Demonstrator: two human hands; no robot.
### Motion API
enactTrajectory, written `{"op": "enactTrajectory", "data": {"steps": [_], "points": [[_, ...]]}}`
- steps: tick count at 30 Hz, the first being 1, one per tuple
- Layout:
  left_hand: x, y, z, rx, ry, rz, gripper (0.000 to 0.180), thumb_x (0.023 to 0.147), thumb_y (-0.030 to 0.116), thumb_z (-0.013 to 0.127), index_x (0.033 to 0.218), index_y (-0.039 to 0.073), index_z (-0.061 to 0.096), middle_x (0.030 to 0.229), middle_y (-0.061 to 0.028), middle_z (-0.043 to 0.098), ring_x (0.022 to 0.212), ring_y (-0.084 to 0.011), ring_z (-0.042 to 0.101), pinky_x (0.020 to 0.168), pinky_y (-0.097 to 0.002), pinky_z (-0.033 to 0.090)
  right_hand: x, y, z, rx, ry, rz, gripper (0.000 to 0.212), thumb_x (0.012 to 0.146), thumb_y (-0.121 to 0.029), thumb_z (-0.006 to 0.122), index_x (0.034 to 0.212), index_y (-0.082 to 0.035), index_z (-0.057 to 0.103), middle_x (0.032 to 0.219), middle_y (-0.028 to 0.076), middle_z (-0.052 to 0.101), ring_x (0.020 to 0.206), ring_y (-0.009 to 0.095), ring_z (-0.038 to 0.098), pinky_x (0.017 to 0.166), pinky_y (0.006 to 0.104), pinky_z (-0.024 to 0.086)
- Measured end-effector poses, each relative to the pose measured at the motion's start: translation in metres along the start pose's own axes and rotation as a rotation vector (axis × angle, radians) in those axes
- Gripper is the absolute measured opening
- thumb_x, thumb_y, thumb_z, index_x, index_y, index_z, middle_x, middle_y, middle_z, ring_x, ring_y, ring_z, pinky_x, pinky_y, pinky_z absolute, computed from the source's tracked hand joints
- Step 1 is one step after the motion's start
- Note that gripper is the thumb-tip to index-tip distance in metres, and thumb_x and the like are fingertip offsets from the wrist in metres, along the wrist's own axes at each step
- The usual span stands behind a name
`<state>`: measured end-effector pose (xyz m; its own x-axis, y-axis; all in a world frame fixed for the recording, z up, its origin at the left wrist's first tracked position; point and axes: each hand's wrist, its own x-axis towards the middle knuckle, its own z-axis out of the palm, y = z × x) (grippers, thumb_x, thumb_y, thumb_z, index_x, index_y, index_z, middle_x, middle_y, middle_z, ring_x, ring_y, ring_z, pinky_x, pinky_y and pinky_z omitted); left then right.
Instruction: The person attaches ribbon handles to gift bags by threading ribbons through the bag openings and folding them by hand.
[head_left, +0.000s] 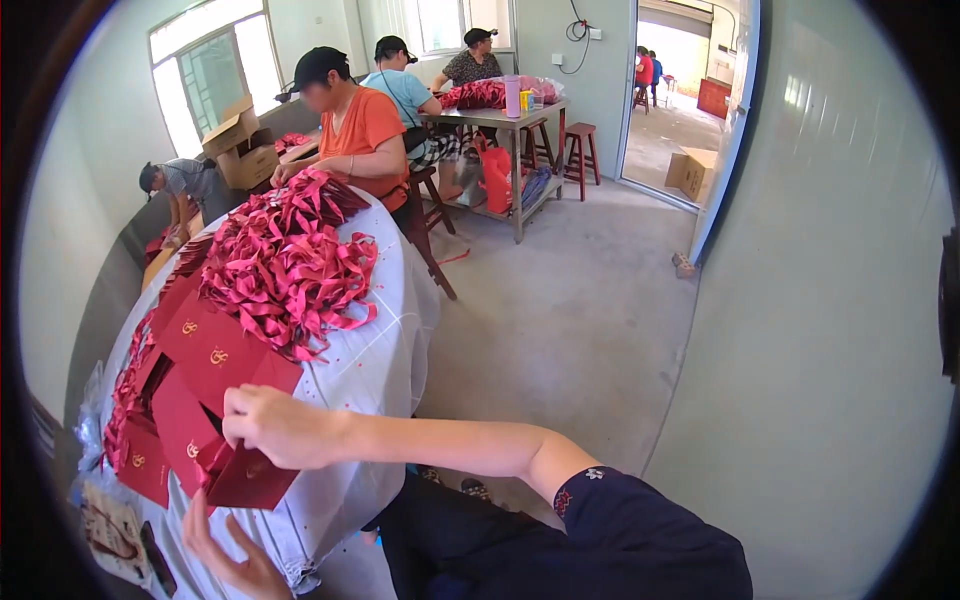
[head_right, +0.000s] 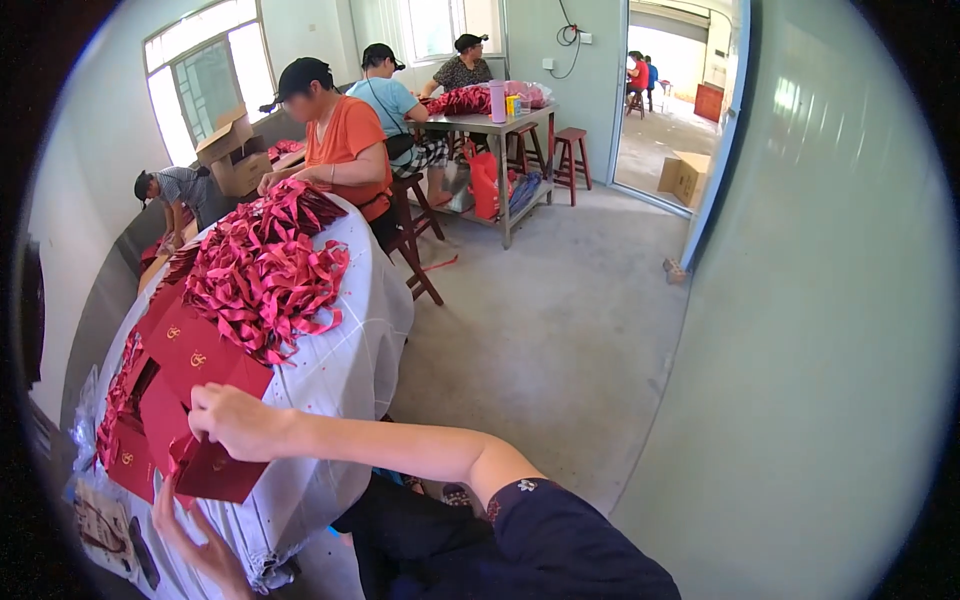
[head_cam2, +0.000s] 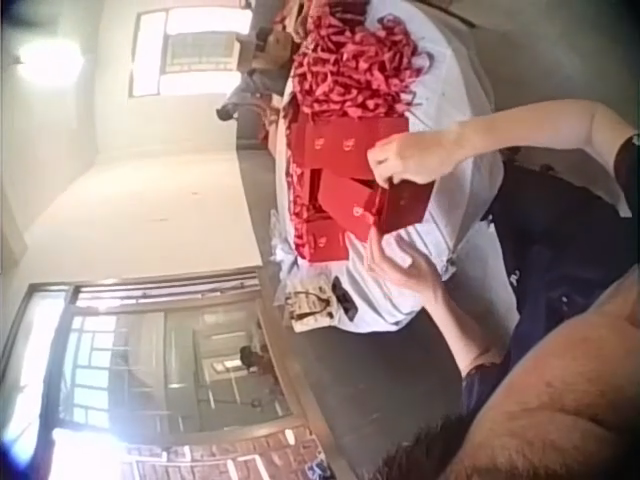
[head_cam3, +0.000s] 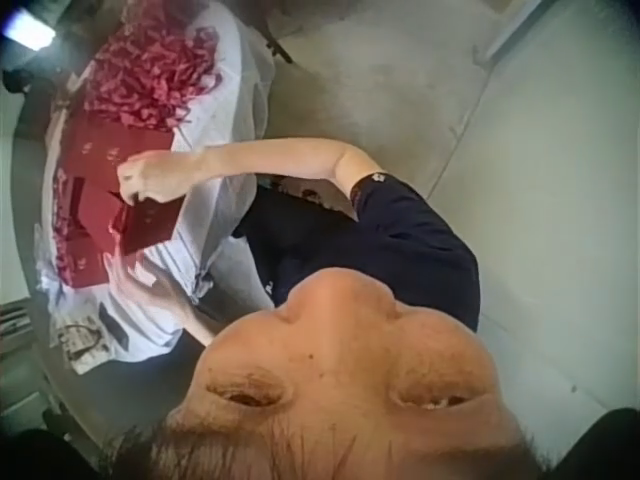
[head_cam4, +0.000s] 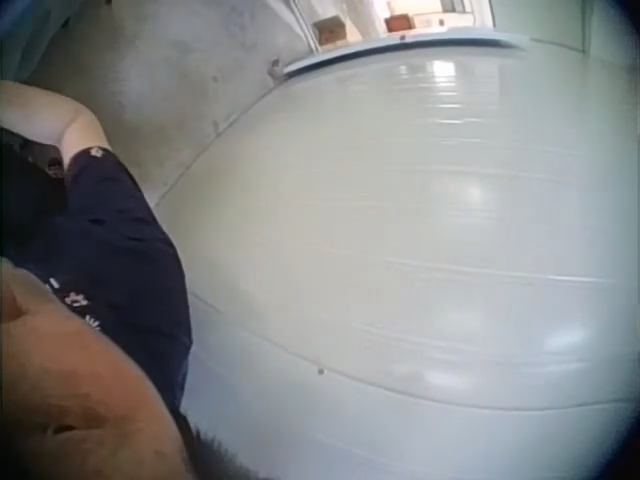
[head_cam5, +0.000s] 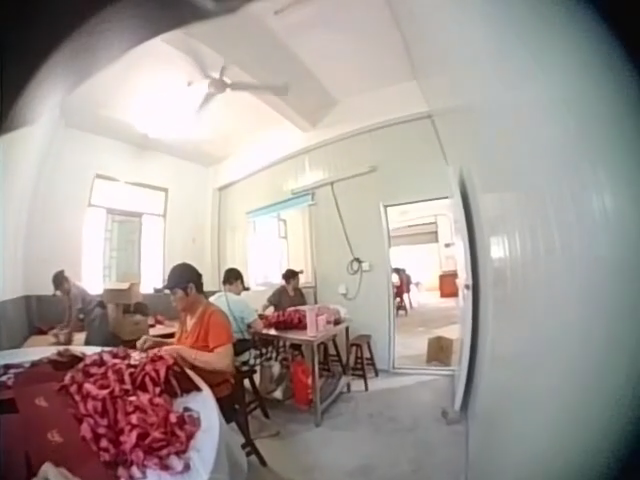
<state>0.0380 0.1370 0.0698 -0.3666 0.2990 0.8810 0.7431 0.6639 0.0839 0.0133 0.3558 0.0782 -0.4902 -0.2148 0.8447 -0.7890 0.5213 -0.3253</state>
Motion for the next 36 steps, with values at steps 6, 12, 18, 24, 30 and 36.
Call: {"op": "enactTrajectory", "data": {"steps": [6, 12, 18, 24, 30, 36], "points": [[0.024, 0.004, 0.029, 0.048, -0.103, 0.088, 0.028, 0.087, -0.003, 0.055, 0.114, 0.002, 0.060, 0.107, -0.0141, 0.059, 0.102, -0.0301, 0.053, 0.092, -0.0408, 0.040, -0.008, 0.010, 0.000, 0.040, 0.005, 0.045, 0.010, 0.075, -0.001, 0.062, 0.084, -0.002, 0.059, 0.089, 0.013, 0.053, 0.086, 0.030, 0.055, 0.077, 0.0390, 0.045], [0.041, 0.000, 0.022, 0.061, -0.220, 0.015, 0.015, 0.078, -0.004, 0.063, 0.092, 0.001, 0.058, 0.086, -0.0125, 0.058, 0.089, -0.0312, 0.049, 0.082, -0.0428, 0.038, -0.003, 0.015, 0.006, -0.065, -0.002, -0.003, 0.011, 0.080, -0.011, 0.060, 0.090, -0.005, 0.060, 0.088, 0.012, 0.052, 0.084, 0.029, 0.057, 0.073, 0.0390, 0.047], [0.071, 0.006, 0.015, 0.195, -0.400, -0.012, 0.014, 0.073, 0.006, 0.072, 0.084, 0.008, 0.064, 0.079, -0.0050, 0.063, 0.085, -0.0266, 0.050, 0.088, -0.0392, 0.034, -0.008, 0.024, -0.008, -0.076, -0.031, 0.059, 0.017, 0.081, -0.008, 0.057, 0.098, -0.006, 0.061, 0.092, 0.012, 0.054, 0.084, 0.030, 0.060, 0.073, 0.0381, 0.050], [0.079, -0.012, -0.002, 0.176, -0.487, 0.039, 0.016, 0.069, 0.004, 0.074, 0.082, 0.006, 0.064, 0.080, -0.0046, 0.066, 0.092, -0.0272, 0.054, 0.090, -0.0452, 0.035, -0.004, 0.022, -0.011, 0.043, -0.104, 0.030, 0.024, 0.080, -0.003, 0.062, 0.104, -0.006, 0.061, 0.097, 0.013, 0.055, 0.085, 0.029, 0.060, 0.073, 0.0371, 0.051], [0.074, -0.030, -0.001, -0.192, -0.510, -0.160, 0.015, 0.074, -0.009, 0.066, 0.086, -0.002, 0.062, 0.079, -0.0107, 0.059, 0.075, -0.0227, 0.058, 0.068, -0.0302, 0.045, 0.003, 0.052, -0.038, 0.499, -0.028, 0.273, 0.042, 0.083, -0.001, 0.064, 0.124, -0.011, 0.060, 0.112, 0.010, 0.057, 0.091, 0.018, 0.060, 0.079, 0.0285, 0.049], [0.071, -0.038, 0.014, -0.196, -0.412, -0.130, 0.015, 0.077, -0.011, 0.063, 0.088, -0.002, 0.062, 0.078, -0.0101, 0.058, 0.074, -0.0216, 0.057, 0.067, -0.0297, 0.045, -0.048, 0.119, -0.037, -0.485, -0.168, 0.644, 0.014, 0.082, -0.014, 0.068, 0.092, -0.004, 0.064, 0.089, 0.013, 0.061, 0.079, 0.031, 0.061, 0.069, 0.0397, 0.049]]}}
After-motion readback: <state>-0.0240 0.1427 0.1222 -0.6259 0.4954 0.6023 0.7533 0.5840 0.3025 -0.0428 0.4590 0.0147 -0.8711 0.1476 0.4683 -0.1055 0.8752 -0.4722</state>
